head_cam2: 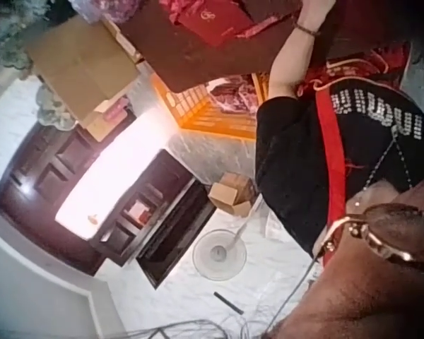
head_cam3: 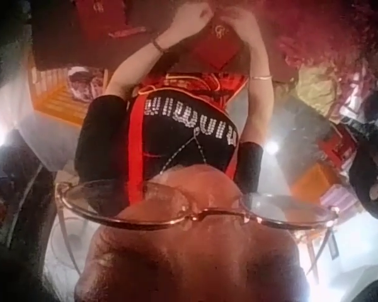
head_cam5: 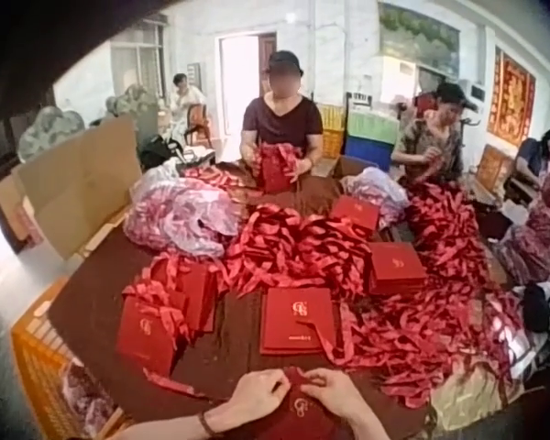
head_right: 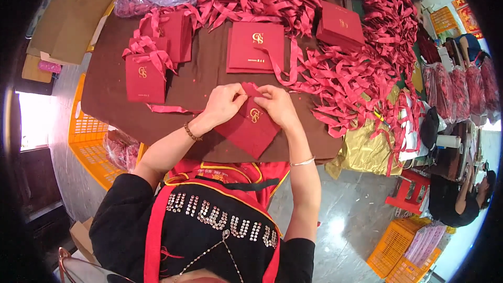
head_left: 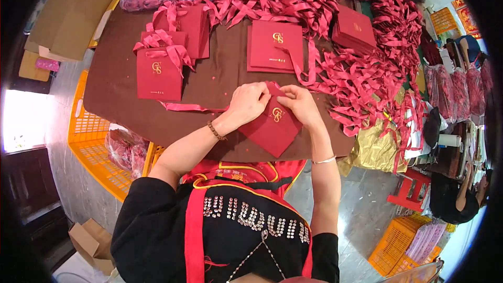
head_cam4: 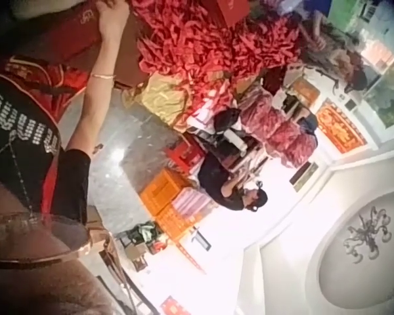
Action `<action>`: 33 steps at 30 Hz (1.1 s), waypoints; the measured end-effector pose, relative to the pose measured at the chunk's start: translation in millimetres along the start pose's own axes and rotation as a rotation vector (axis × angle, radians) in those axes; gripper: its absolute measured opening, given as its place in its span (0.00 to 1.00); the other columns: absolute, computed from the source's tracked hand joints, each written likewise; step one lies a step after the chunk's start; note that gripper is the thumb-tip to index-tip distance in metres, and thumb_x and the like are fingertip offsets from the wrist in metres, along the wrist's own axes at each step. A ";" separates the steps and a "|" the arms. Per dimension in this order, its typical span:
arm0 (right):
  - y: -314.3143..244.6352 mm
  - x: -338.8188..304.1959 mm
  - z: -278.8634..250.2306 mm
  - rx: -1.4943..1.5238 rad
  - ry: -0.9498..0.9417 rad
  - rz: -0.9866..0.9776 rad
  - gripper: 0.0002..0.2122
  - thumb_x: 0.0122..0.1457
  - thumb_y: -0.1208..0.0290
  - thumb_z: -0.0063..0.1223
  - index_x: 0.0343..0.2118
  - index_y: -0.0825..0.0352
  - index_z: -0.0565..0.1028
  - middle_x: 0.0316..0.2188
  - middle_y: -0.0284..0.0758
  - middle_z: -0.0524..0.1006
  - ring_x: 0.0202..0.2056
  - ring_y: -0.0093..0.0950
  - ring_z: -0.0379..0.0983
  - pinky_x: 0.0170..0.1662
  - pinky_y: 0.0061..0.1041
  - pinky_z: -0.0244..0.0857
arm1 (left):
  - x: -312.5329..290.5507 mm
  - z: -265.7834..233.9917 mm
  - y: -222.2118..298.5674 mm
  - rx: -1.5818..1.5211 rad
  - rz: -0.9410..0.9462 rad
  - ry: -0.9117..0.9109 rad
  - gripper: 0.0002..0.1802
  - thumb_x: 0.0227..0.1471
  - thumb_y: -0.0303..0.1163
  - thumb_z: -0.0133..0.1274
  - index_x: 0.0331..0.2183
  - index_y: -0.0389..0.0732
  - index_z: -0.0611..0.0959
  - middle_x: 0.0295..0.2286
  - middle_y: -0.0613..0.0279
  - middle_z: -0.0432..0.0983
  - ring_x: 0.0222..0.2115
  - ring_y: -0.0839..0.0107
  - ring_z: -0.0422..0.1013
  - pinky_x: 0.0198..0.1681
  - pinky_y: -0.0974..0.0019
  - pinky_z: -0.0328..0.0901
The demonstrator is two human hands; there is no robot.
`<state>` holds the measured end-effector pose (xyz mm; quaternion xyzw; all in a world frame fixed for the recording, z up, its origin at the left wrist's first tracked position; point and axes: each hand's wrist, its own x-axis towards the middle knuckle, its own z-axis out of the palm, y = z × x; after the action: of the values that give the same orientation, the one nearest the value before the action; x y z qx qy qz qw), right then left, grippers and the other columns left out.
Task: The person ties decorative pink ribbons onto red gift boxes by hand.
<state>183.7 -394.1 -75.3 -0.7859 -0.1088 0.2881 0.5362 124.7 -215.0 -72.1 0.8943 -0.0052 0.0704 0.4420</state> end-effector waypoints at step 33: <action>-9.1 -20.5 3.3 -0.196 0.057 -0.086 0.15 0.48 0.70 0.57 0.40 0.68 0.75 0.34 0.44 0.78 0.38 0.34 0.76 0.43 0.29 0.67 | -1.6 -5.3 26.9 0.443 0.278 -0.148 0.05 0.43 0.26 0.48 0.23 0.35 0.72 0.21 0.50 0.72 0.24 0.54 0.72 0.26 0.55 0.67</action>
<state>166.4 -397.7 -61.0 -0.8370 -0.1547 0.2302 0.4716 120.5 -227.3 -47.9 0.9625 -0.1449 0.0643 0.2203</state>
